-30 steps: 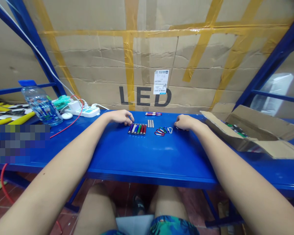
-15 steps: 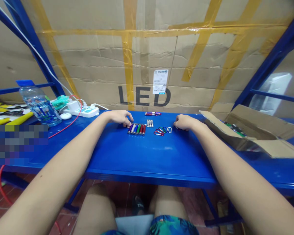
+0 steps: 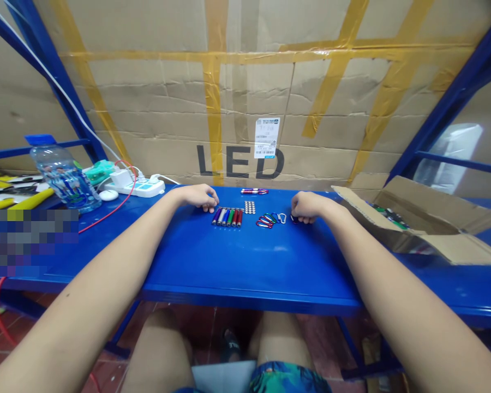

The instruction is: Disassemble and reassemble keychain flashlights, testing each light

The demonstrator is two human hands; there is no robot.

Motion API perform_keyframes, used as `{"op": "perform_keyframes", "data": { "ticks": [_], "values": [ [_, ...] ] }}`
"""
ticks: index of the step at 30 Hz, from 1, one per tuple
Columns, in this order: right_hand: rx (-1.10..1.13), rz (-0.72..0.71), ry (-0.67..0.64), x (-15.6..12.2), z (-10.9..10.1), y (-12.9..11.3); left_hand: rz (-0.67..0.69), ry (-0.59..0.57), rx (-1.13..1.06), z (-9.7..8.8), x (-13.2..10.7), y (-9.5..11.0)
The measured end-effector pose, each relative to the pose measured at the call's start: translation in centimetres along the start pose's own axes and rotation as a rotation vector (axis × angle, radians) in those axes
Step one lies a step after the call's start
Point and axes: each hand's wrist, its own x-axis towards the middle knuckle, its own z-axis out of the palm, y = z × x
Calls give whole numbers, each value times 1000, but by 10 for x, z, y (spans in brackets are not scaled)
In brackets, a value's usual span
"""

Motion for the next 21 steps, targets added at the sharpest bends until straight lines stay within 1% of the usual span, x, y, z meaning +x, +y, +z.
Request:
{"op": "perform_keyframes", "data": {
  "ticks": [3,6,12,18,19,20,21],
  "values": [
    [-9,33,-34,-3,0,-3,-2,1,-5,0,1,0],
    [14,55,-39,-6,1,-8,-6,-2,-6,0,2,-1],
    [44,68,-35,-9,4,-16,-23,0,-19,1,1,-1],
    [62,67,-37,-9,5,-17,-20,4,-18,1,0,-1],
    [67,67,-38,-9,4,-16,-13,29,-17,2,1,-2],
    [71,65,-37,-10,3,-16,-6,86,-14,3,3,-3],
    [73,61,-28,-10,1,-15,4,180,-2,4,6,-2]
  ]
}}
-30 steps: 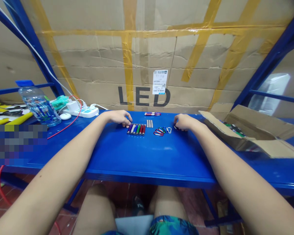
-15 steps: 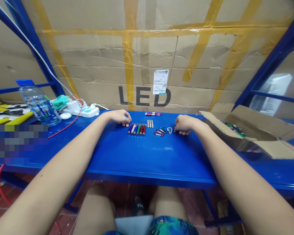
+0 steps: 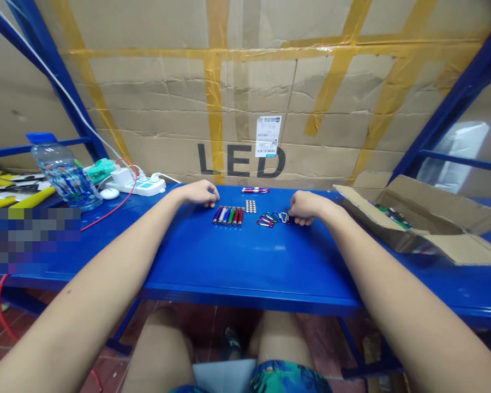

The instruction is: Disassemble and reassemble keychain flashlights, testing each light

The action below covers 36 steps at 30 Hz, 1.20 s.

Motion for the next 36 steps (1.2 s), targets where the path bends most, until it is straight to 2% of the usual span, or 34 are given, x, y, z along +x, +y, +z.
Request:
{"op": "perform_keyframes", "data": {
  "ticks": [3,4,6,8,12,15,18,20,23,25,27,29,31,32,36],
  "values": [
    [-1,-16,86,0,-7,4,65,396,95,7,15,8],
    [-4,-20,129,0,-10,5,118,440,139,11,23,14],
    [-29,-27,211,2,-13,8,262,383,207,18,41,30],
    [-71,-39,290,4,-13,9,347,311,287,26,60,49],
    [-91,-106,460,9,-7,9,371,240,433,46,89,78],
    [-28,-140,578,9,-4,7,340,196,522,57,101,83],
    [35,-157,658,6,-5,5,330,163,513,58,103,81],
    [88,-183,685,5,-6,3,376,184,473,54,99,83],
    [227,-285,752,5,-5,-1,549,341,401,49,80,94],
    [381,-424,775,5,-4,-4,647,428,388,49,61,104],
    [555,-590,660,4,-3,-8,706,478,398,52,39,112],
    [697,-709,408,2,-1,-10,732,504,432,57,21,116],
    [785,-739,168,-1,2,-12,750,530,499,61,9,115],
    [809,-733,89,-3,3,-12,754,543,534,62,5,112],
    [818,-693,-17,-7,5,-12,701,554,644,63,1,103]
  ]
}}
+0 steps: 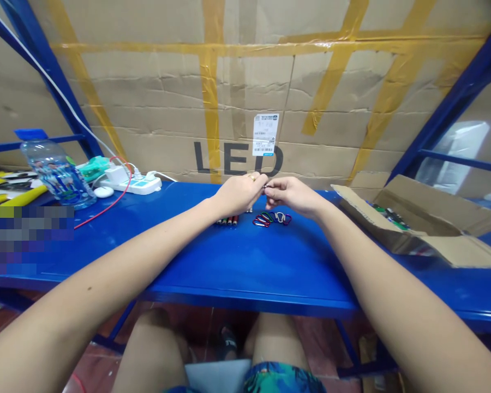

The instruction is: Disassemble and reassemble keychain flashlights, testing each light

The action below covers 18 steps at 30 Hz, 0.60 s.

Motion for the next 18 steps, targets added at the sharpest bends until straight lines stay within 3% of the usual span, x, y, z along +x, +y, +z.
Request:
{"op": "perform_keyframes", "data": {
  "ticks": [9,13,18],
  "values": [
    [-95,10,-38,-3,3,-4,-56,-105,4,-7,-3,7],
    [-339,-111,16,1,6,-1,-127,-142,-115,-5,-7,5],
    [-647,-341,136,7,13,4,-211,-120,-446,-2,-9,-8]
  ]
}}
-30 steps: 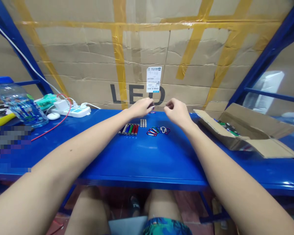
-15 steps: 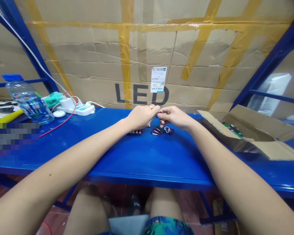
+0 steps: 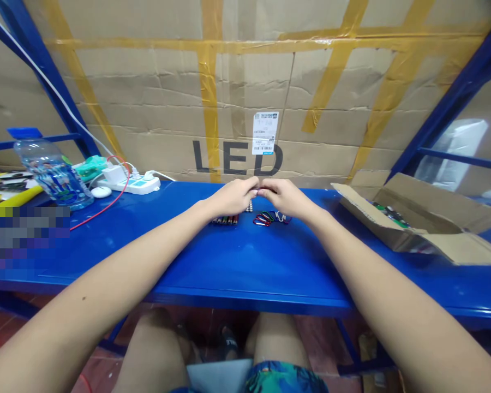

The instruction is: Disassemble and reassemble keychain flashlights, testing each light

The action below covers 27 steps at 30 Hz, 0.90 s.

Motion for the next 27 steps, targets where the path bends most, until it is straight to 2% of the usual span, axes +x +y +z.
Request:
{"op": "perform_keyframes", "data": {
  "ticks": [5,9,12,14,17,19,23,27],
  "values": [
    [-126,-10,66,1,5,-2,-48,-33,-299,-8,3,-6],
    [-142,38,94,3,6,3,-74,-43,-384,-15,9,-13],
    [-146,108,121,3,4,13,-77,-81,-379,-18,21,-26],
    [-143,143,135,2,3,21,-67,-101,-258,-17,31,-37],
    [-147,176,131,2,3,33,-89,-189,66,-8,47,-52],
    [-150,186,119,2,3,39,-52,-269,216,-1,57,-57],
    [-147,186,89,4,6,44,23,-431,401,11,74,-57],
    [-143,165,77,4,8,44,2,-527,488,14,83,-49]
  ]
}}
